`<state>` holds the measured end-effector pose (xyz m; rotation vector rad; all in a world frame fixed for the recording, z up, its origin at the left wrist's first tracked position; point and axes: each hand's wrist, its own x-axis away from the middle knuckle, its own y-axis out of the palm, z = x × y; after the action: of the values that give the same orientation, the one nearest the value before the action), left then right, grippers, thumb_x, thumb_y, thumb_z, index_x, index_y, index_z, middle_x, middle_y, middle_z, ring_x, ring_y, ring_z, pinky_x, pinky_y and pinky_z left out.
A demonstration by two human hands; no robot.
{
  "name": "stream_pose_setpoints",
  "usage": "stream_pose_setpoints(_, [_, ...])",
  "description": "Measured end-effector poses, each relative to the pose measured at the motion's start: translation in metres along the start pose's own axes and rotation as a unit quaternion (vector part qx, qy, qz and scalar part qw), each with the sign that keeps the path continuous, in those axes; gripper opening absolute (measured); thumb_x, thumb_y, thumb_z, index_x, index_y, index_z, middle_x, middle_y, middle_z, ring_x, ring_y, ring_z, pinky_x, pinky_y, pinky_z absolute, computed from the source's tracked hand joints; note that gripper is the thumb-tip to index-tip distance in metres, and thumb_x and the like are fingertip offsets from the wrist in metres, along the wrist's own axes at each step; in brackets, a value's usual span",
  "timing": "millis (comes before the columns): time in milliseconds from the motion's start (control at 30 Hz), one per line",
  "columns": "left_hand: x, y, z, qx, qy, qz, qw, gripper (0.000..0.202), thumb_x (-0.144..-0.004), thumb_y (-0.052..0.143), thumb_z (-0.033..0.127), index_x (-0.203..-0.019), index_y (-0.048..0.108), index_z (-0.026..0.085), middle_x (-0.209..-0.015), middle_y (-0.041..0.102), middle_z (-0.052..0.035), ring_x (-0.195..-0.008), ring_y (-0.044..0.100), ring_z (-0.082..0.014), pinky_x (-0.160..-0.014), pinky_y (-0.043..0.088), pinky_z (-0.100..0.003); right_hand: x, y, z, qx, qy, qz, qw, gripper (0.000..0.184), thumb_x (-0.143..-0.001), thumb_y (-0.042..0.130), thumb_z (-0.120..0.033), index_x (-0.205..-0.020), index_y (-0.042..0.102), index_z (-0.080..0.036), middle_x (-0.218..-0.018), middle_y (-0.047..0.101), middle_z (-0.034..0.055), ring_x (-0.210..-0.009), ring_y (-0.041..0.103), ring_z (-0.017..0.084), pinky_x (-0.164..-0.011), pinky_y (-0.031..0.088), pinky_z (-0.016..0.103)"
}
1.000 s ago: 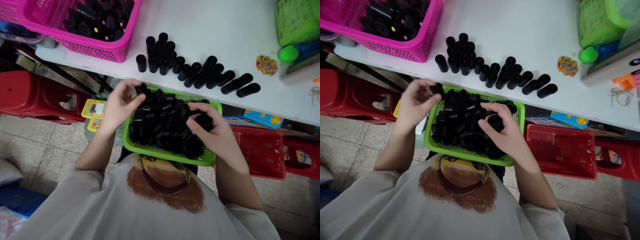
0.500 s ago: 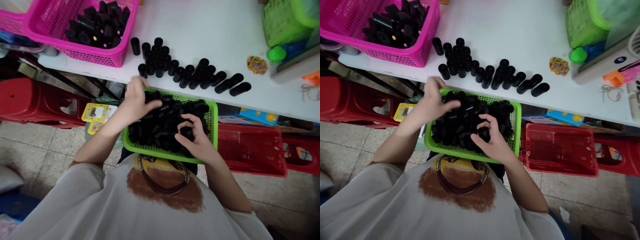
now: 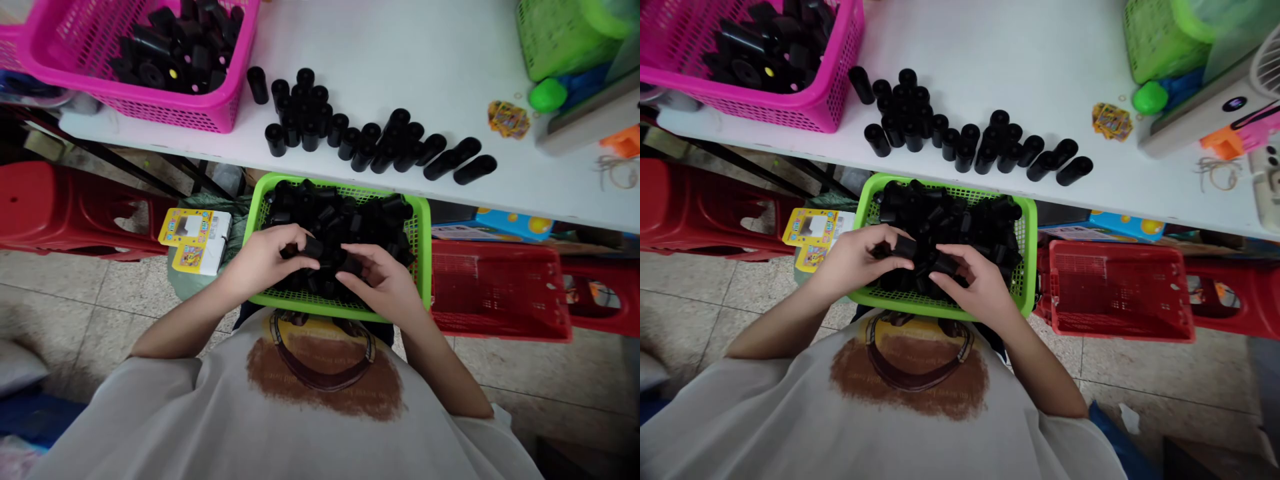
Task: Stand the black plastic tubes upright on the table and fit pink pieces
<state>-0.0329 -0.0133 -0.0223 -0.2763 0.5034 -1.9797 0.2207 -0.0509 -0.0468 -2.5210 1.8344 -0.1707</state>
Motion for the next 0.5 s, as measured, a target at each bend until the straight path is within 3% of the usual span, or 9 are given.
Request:
stream_pose_setpoints(100, [0.003, 0.007, 0.005, 0.178, -0.031, 0.039, 0.983, 0.046, -0.084, 0.090, 0.040, -0.105, 0.053, 0.024, -0.105, 0.079, -0.0035, -0.091, 0.075, -0.0179, -0.083, 0.057, -0.028, 0.001, 0.001, -0.004, -0.006, -0.023, 0.018, 1.000, 0.040, -0.092, 0.080, -0.045, -0.126, 0.071, -0.028, -0.126, 0.078, 0.0073, -0.114, 0.077, 0.022, -0.103, 0.064, 0.041])
stream_pose_setpoints(200, [0.004, 0.017, 0.005, 0.218, -0.046, 0.021, 0.975, 0.053, -0.082, 0.093, 0.038, -0.121, 0.060, 0.023, -0.102, 0.078, -0.0030, -0.092, 0.075, -0.0167, -0.081, 0.056, -0.025, 0.001, 0.002, -0.005, 0.003, -0.021, 0.019, 1.000, 0.041, -0.091, 0.081, -0.044, -0.128, 0.074, -0.027, -0.125, 0.080, 0.0072, -0.108, 0.079, 0.022, -0.098, 0.067, 0.039])
stream_pose_setpoints(500, [0.000, 0.021, 0.002, 0.247, -0.086, 0.027, 0.965, 0.046, -0.079, 0.094, 0.045, -0.108, 0.068, 0.022, -0.097, 0.079, -0.0038, -0.081, 0.073, -0.0173, -0.079, 0.057, -0.029, -0.001, 0.002, -0.003, 0.010, -0.010, 0.015, 1.000, 0.040, -0.091, 0.081, -0.042, -0.128, 0.078, -0.028, -0.126, 0.082, 0.0080, -0.110, 0.081, 0.025, -0.097, 0.069, 0.041])
